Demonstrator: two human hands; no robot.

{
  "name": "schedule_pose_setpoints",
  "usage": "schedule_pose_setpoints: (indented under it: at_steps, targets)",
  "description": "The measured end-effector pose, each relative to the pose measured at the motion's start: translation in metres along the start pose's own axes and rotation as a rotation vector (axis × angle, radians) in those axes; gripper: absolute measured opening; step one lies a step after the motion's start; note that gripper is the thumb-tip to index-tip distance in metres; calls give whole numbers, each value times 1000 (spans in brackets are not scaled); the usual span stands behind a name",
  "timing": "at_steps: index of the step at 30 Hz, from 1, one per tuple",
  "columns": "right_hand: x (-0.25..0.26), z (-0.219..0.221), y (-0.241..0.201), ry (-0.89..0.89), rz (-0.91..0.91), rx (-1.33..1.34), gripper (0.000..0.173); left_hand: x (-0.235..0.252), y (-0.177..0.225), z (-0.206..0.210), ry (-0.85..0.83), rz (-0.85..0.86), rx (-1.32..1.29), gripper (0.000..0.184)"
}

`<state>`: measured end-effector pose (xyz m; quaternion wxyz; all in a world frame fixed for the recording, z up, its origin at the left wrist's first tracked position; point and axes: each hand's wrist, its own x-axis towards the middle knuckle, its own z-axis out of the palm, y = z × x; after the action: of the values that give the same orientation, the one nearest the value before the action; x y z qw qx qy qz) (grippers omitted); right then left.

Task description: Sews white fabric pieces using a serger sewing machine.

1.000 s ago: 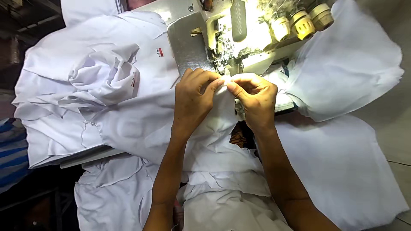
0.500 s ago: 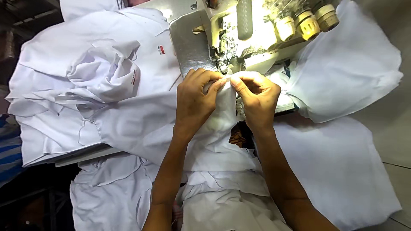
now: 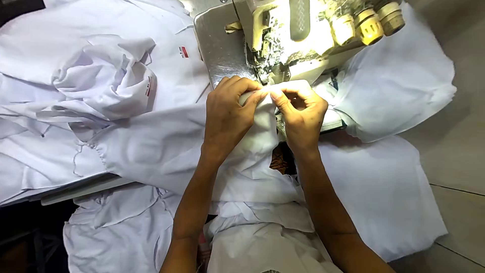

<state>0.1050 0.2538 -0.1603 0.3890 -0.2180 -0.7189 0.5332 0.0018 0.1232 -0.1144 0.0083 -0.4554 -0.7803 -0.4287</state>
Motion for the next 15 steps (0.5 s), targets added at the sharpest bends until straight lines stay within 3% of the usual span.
schedule_pose_setpoints:
  at_steps: [15]
  targets:
    - [-13,0,-2,-32,49,-12,14,8,0,2,-25,-79,-9,11]
